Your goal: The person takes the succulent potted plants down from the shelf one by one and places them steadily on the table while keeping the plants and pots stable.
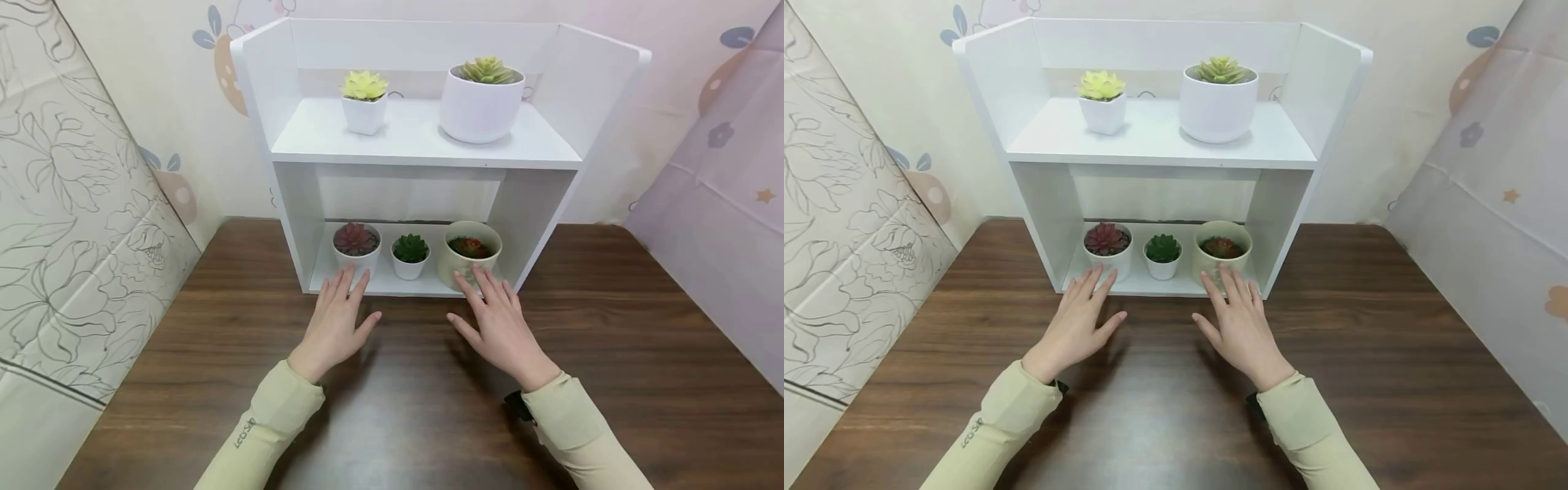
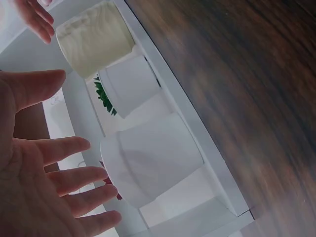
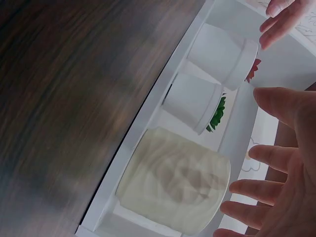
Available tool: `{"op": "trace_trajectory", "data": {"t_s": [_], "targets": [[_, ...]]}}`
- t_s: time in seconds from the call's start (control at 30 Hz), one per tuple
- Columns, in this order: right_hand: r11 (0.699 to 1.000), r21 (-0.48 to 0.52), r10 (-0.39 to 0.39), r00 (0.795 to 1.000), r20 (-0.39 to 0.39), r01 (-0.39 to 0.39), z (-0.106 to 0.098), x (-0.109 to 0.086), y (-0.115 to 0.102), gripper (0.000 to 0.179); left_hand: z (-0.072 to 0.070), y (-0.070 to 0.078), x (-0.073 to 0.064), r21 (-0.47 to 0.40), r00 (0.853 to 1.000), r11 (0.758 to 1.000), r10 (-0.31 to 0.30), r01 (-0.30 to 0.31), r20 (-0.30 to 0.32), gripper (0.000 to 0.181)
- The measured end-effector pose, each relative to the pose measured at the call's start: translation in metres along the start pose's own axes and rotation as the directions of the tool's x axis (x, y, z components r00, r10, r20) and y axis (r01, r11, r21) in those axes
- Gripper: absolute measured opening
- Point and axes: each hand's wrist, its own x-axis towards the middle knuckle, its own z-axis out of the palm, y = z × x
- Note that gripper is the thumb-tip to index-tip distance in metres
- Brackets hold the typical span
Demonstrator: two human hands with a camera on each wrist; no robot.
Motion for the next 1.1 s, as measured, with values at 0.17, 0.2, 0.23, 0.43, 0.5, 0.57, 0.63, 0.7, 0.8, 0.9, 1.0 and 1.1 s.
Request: {"op": "trace_trajectory", "data": {"t_s": [0.17, 0.2, 0.23, 0.43, 0.5, 0.57, 0.63, 0.7, 0.8, 0.9, 1.0, 1.1], "targets": [[1.000, -0.003, -0.022, 1.000, 0.000, 0.022, -0.001, 0.002, -0.005, 0.067, -0.003, -0.002, 0.000, -0.004, 1.000, 1.000, -0.008, 0.008, -0.022, 0.065], [1.000, -0.004, -0.024, 1.000, 0.001, 0.024, -0.001, 0.003, -0.006, 0.067, -0.004, -0.002, 0.000, -0.002, 1.000, 1.000, -0.010, 0.009, -0.023, 0.065], [1.000, -0.003, -0.026, 1.000, 0.001, 0.026, -0.001, 0.003, -0.007, 0.067, -0.004, -0.003, 0.000, -0.001, 1.000, 1.000, -0.011, 0.011, -0.024, 0.065], [0.999, 0.007, -0.035, 0.999, -0.004, 0.035, -0.002, 0.004, -0.011, 0.066, -0.009, -0.006, 0.000, -0.004, 0.999, 1.000, -0.024, 0.024, -0.036, 0.064], [0.999, 0.010, -0.037, 0.999, -0.006, 0.037, -0.002, 0.004, -0.012, 0.065, -0.010, -0.007, 0.000, -0.008, 0.999, 1.000, -0.031, 0.031, -0.039, 0.065], [0.999, 0.011, -0.039, 0.999, -0.007, 0.039, -0.002, 0.005, -0.013, 0.066, -0.011, -0.007, 0.000, -0.004, 0.999, 0.999, -0.033, 0.033, -0.043, 0.065], [0.999, 0.010, -0.041, 0.999, -0.006, 0.041, -0.002, 0.005, -0.015, 0.066, -0.012, -0.008, 0.000, -0.005, 0.998, 0.999, -0.037, 0.036, -0.044, 0.065], [0.999, 0.009, -0.043, 0.999, -0.004, 0.043, -0.002, 0.005, -0.016, 0.066, -0.012, -0.009, 0.000, -0.003, 0.998, 0.999, -0.040, 0.040, -0.044, 0.065], [0.999, 0.011, -0.048, 0.999, -0.002, 0.048, -0.001, 0.006, -0.017, 0.067, -0.012, -0.011, -0.001, -0.001, 0.998, 0.999, -0.044, 0.044, -0.052, 0.065], [0.998, 0.013, -0.055, 0.998, -0.002, 0.055, -0.001, 0.006, -0.019, 0.067, -0.013, -0.013, -0.002, 0.005, 0.996, 0.999, -0.044, 0.045, -0.072, 0.064], [0.998, 0.009, -0.063, 0.998, -0.005, 0.063, 0.000, 0.007, -0.020, 0.066, -0.016, -0.015, -0.002, 0.006, 0.994, 0.999, -0.045, 0.046, -0.098, 0.064], [0.997, 0.006, -0.071, 0.997, -0.012, 0.071, 0.000, 0.007, -0.021, 0.066, -0.019, -0.017, -0.001, -0.006, 0.990, 0.999, -0.045, 0.045, -0.136, 0.064]]}}
